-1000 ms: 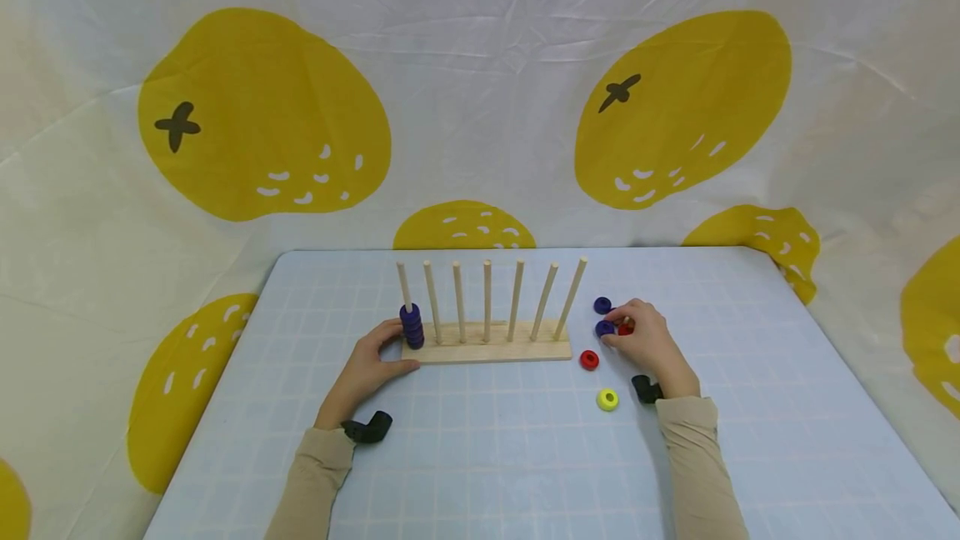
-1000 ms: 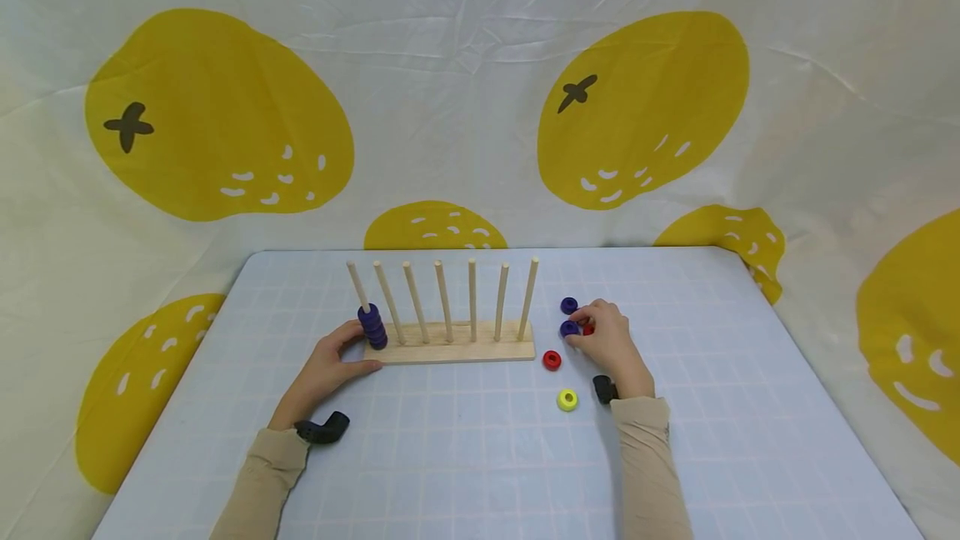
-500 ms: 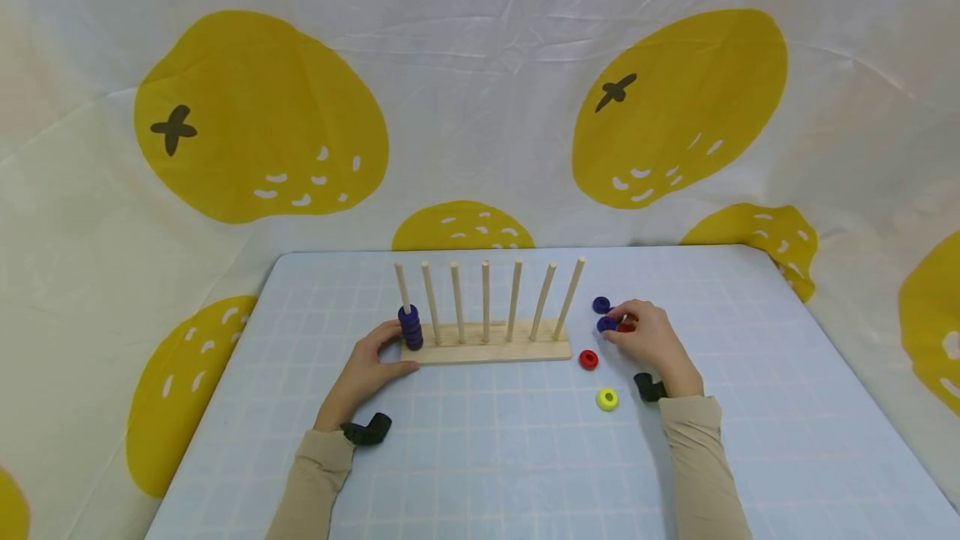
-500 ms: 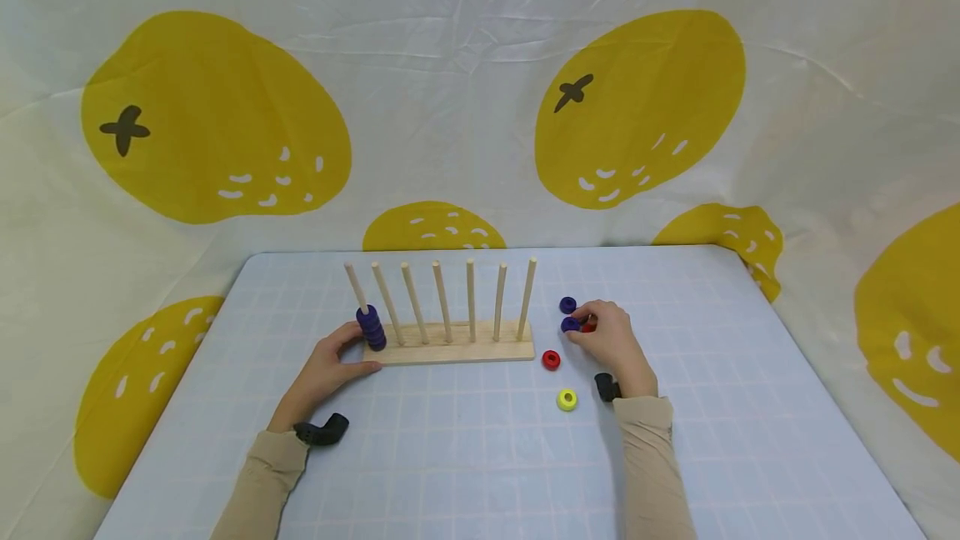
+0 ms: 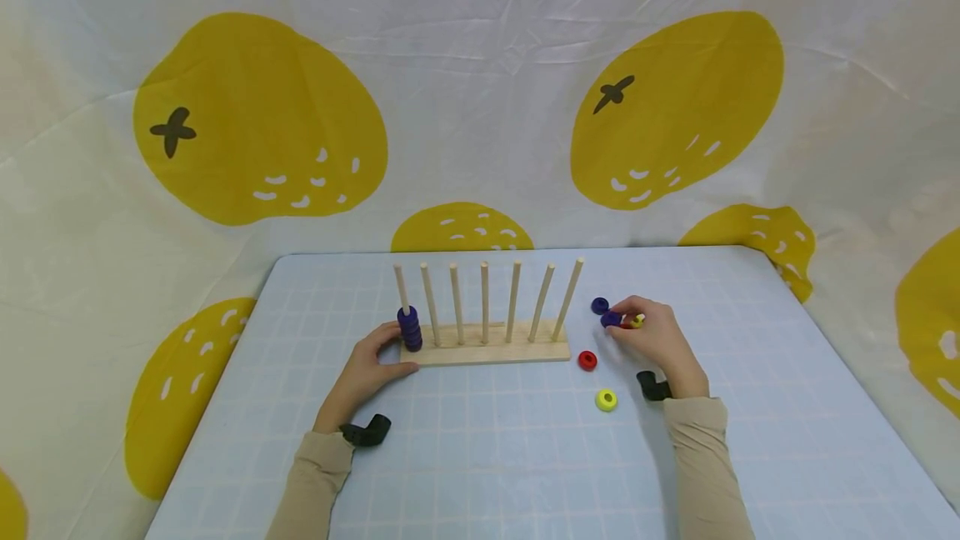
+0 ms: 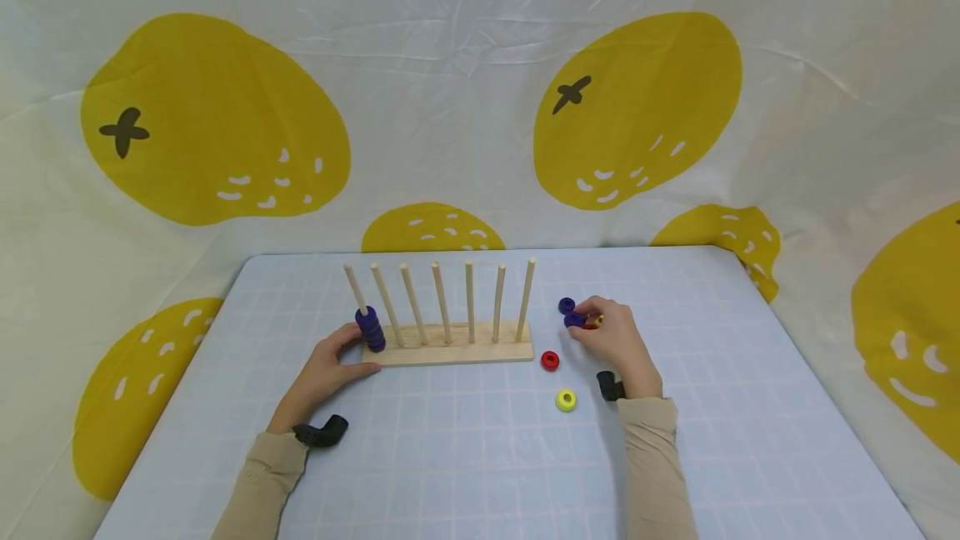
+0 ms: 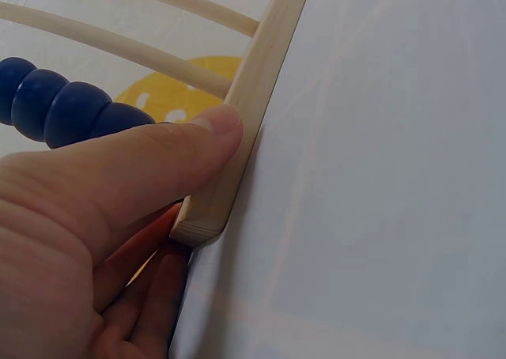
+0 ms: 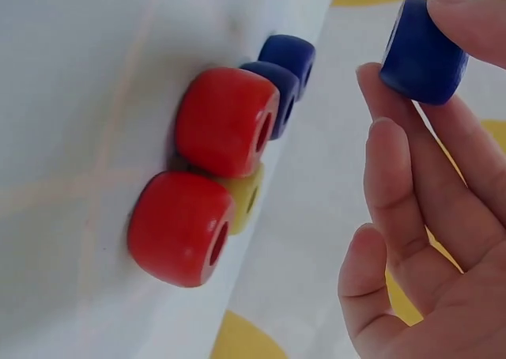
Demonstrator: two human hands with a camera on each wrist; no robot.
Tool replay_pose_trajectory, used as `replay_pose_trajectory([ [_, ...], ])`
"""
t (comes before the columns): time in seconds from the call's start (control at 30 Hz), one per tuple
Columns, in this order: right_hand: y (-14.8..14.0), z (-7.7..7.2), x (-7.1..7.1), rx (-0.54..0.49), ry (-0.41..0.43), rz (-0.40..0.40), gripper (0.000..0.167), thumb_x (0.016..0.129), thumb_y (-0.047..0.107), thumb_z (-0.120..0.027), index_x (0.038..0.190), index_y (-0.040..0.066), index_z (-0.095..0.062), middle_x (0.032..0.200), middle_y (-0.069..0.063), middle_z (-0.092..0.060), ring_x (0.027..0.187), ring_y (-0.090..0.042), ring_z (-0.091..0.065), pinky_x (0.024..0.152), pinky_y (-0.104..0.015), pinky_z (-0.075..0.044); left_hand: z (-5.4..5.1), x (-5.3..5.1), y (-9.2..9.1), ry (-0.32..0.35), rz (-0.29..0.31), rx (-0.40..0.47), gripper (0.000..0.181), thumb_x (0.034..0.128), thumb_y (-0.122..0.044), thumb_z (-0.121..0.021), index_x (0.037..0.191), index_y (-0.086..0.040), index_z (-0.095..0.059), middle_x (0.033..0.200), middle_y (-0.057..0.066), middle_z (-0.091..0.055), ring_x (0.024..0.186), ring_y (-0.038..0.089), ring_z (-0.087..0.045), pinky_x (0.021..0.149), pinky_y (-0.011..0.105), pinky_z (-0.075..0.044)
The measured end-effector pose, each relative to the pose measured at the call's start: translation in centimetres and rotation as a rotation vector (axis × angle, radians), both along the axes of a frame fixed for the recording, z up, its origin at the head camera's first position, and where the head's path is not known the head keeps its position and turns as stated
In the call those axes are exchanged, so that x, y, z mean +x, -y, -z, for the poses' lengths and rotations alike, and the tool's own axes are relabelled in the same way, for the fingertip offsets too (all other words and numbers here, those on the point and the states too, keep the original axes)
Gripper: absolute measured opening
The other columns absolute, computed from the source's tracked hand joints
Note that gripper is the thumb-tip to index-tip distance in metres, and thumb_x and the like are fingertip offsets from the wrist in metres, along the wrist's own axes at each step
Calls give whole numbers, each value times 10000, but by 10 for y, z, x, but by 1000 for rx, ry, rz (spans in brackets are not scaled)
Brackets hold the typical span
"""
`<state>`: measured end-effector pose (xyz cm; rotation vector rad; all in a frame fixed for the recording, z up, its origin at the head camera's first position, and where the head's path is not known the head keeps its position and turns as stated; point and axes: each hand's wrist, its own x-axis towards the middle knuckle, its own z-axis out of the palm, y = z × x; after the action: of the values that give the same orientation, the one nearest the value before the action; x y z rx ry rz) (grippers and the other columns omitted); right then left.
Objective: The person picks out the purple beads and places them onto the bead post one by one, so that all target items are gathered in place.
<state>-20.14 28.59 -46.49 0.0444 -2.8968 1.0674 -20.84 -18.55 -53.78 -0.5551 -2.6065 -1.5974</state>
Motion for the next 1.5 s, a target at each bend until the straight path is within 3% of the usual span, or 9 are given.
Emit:
replay_pose_trajectory([
  [0.23,-1,-4,1,-20,-73,-19,284,848,119,-782,1094,26,-676,974,-138,-673,918,-336,-562,749,-383,-456,-1,1,0,1,4,-5,544,770,-174,-872,1264,-117,-652,1352,45,-586,1332,275,-465,1148,478,-339],
  [0.47,-1,-6,2,-51,-143,-33,287,832,95,-789,1088,18,-683,961,-145,-680,911,-349,-574,860,-470,-443,0,0,1,-6,3,0,550,763,-179,-878,1261,-112,-654,1354,55,-584,1333,286,-466,1147,483,-341],
  [0.8,1,-13,4,-76,-204,-42,285,832,74,-786,1085,6,-675,977,-158,-676,916,-362,-567,876,-549,-445,1,-1,2,-7,5,-2,540,765,-190,-877,1254,-120,-657,1352,43,-586,1343,278,-456,1155,473,-330],
  [1.1,4,-17,5,-84,-246,-28,300,830,57,-788,1103,17,-671,989,-150,-678,906,-291,-557,878,-543,-442,2,-1,1,13,-2,-11,556,773,-176,-870,1278,-120,-642,1357,30,-581,1349,260,-449,1164,460,-322],
  [1.3,5,-19,6,-108,-276,-25,296,834,52,-785,1106,25,-671,985,-137,-667,907,-279,-550,858,-466,-436,1,0,1,19,-4,-7,554,776,-180,-868,1279,-118,-642,1354,35,-583,1347,268,-450,1163,469,-320],
  [1.5,6,-22,9,-158,-305,-34,284,848,68,-778,1105,20,-667,957,-128,-651,900,-261,-539,865,-484,-452,2,-1,1,14,-2,-7,551,778,-198,-868,1277,-122,-645,1357,29,-581,1346,264,-451,1161,467,-325],
])
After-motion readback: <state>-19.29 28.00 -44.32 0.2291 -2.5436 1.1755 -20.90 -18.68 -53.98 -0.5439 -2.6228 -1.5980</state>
